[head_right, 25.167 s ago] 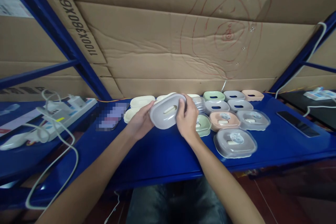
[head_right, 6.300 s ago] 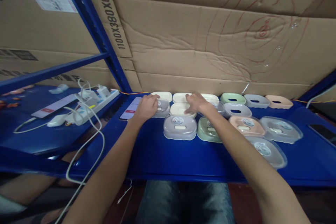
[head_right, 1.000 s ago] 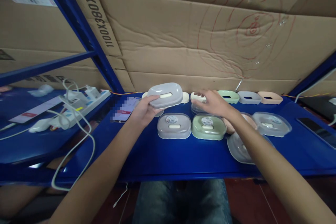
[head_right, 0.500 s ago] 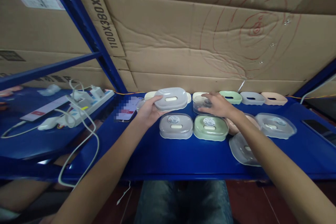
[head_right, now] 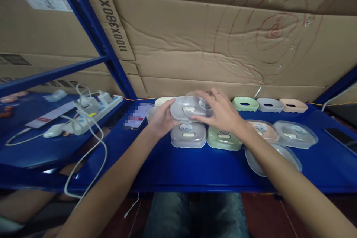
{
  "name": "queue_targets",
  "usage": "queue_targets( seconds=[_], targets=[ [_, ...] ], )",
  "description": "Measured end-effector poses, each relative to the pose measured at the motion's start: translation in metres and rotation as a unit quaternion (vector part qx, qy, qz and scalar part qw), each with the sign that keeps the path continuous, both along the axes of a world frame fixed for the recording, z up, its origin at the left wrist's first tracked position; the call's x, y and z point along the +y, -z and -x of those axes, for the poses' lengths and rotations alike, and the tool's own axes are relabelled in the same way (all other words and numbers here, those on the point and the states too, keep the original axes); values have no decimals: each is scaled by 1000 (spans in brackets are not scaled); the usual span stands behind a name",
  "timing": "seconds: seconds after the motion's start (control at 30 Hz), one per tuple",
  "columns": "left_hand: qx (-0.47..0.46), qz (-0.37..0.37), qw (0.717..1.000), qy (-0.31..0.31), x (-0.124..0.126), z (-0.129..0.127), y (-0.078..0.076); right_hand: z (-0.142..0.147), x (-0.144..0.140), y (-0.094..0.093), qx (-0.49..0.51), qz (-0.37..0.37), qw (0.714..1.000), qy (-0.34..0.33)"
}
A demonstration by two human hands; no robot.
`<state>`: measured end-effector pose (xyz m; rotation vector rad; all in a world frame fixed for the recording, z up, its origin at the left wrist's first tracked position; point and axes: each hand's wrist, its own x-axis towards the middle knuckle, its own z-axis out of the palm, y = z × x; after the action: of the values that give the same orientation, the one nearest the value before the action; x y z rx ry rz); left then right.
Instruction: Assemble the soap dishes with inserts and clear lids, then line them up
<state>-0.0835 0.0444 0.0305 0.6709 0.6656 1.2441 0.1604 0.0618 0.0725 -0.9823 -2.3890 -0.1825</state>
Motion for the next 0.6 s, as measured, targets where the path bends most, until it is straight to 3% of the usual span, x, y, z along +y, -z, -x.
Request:
queue_targets(
  seconds=[0.23,0.6],
  targets=[
    [20,-34,998,50,-1,-4,3,29,-8,6,-19,4,999,-38],
    [49,-93,994,22,-6,-8,7,34,-17,10,-30,-11,999,-3]
  ],
)
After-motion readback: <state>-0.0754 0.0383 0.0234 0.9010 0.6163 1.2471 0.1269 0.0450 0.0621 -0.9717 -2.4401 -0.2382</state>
